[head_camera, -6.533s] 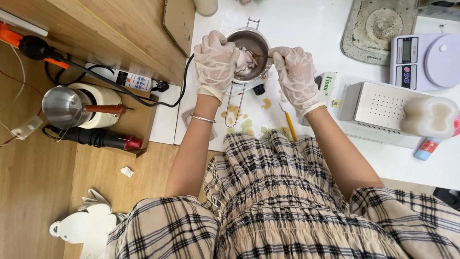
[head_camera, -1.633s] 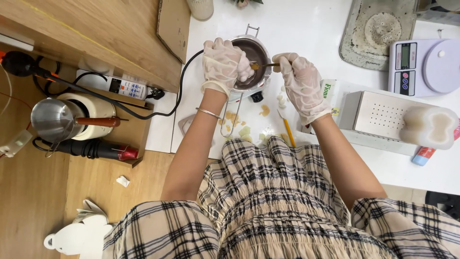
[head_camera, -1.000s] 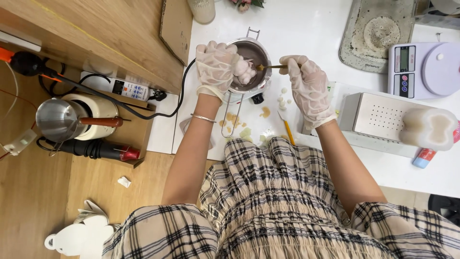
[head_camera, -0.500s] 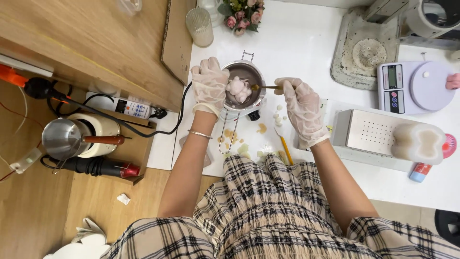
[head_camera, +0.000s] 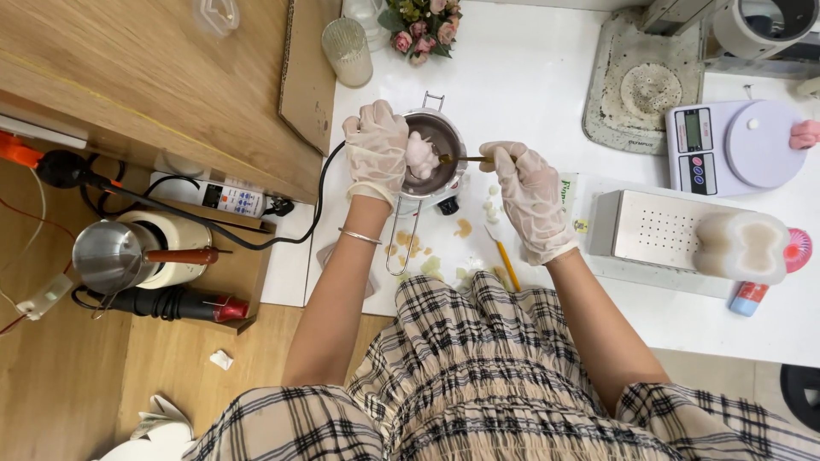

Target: Melting and mixing wax with additive chips in a small metal pot on a heating element.

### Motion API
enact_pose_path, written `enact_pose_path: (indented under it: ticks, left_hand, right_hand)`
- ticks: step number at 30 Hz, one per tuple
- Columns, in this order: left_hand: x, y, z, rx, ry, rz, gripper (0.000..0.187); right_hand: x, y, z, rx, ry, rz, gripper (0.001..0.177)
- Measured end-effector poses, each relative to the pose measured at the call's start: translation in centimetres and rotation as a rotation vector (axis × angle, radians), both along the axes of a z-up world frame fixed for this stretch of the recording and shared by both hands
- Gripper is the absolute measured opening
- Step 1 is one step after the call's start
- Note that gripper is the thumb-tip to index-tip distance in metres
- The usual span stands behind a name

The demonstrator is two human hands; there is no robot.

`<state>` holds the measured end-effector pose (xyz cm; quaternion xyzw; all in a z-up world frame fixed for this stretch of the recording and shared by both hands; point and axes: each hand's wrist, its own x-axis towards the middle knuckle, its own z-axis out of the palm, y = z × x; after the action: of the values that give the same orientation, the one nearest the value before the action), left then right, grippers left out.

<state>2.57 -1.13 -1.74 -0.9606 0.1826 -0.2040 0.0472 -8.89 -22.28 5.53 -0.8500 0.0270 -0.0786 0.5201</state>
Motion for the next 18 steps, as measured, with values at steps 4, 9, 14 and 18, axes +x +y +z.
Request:
enact_pose_path:
  ticks: [4,9,14,18]
  left_hand:
    - [-1.0,-0.4,1.7,-0.072,0.034,-0.013,0.014]
    - [-1.4,-0.6,0.3,-0.120,0.148,-0.055,0.017]
    - [-2.5,-0.7,1.0,-0.276,0.216,-0.069,0.011]
    - [-2.3,-0.6,0.3,-0.811,0.778,-0.144,0.008]
  right_hand:
    - [-0.1,0.3,-0.2,0.029,-0.039,0.040,0.028]
    - [-0.2,1.0,0.1,0.007,-0.003,0.049,0.029]
    - [-0.2,1.0,-0.2,-0.077,0.066,0.065,0.032]
    - [-0.5,2.1,0.6,-0.098,0.137,0.054,0.034]
